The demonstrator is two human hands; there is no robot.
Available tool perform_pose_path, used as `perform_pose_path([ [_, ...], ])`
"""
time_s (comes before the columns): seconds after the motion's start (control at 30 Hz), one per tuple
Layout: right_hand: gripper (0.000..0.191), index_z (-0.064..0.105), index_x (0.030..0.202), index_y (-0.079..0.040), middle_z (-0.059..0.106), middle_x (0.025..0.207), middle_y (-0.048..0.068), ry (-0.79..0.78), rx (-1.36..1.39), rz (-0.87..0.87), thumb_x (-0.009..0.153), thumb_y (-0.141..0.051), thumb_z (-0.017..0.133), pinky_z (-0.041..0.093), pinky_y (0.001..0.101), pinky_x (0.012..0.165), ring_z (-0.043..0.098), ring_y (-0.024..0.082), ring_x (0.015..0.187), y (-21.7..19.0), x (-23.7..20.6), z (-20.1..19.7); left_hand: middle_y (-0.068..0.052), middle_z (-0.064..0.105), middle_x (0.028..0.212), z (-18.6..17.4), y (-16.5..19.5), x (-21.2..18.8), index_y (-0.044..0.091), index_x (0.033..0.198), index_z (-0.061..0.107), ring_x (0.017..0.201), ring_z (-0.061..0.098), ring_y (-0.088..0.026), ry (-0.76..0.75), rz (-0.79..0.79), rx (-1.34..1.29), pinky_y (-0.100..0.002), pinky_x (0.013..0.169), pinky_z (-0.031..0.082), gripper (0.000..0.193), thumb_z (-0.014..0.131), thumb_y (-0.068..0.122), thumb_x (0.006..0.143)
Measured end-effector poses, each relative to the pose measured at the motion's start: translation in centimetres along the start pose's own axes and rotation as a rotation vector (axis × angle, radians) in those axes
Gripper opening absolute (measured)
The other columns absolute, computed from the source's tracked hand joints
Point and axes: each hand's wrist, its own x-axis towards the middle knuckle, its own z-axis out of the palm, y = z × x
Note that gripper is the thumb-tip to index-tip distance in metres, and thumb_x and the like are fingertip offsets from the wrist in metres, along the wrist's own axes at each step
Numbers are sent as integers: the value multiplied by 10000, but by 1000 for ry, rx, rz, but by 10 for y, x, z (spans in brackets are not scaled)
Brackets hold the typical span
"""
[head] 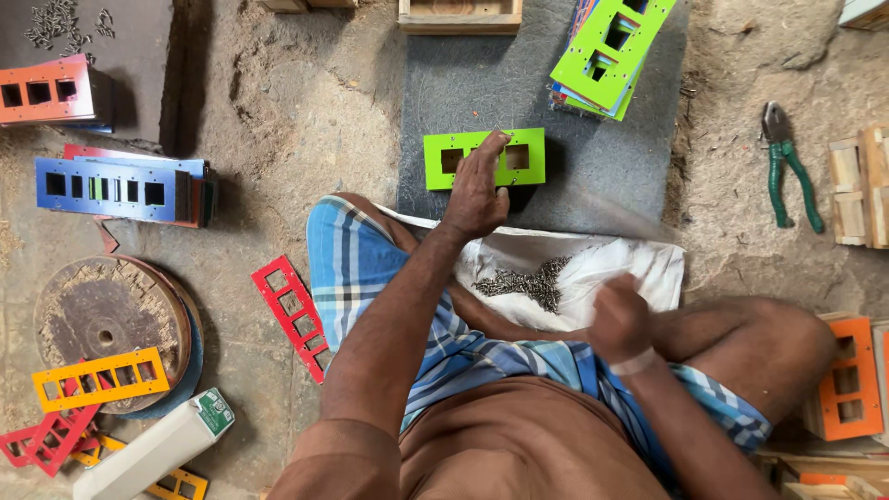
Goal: The person sits on the floor and uses a hammer to drive nails into colorful wooden blocks placed on a metal plate. They repeatedly pick up blocks, position them, hammer nails, and stack the finished pieces.
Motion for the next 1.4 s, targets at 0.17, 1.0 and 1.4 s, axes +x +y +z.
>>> perform_pose_path([
  [0.17,260,557,1030,10,647,746,182,-107,-103,271,1013,-230,654,476,488,522,618,389,611,-6,9,24,-215,472,1542,8,-22,2,32,1543,338,1444,464,-395,66,29,0,-503,1209,380,831,551,-66,745],
  [1.0,253,660,951,-32,589,686,-14,42,416,803,949,-283,694,450,251,538,512,51,625,5,-45,4,-157,738,1000,52,29,-100,124,962,723,923,721,-376,-320,-300,-85,-496,821,580,157,602,62,883],
  [1.4,380,561,826,-35,507,624,-14,-185,578,844,1028,-357,585,366,262,434,440,63,515,-20,-25,12,-128,702,1073,-79,-24,-30,69,1185,635,957,687,-326,169,-158,56,-451,832,557,303,713,27,895],
])
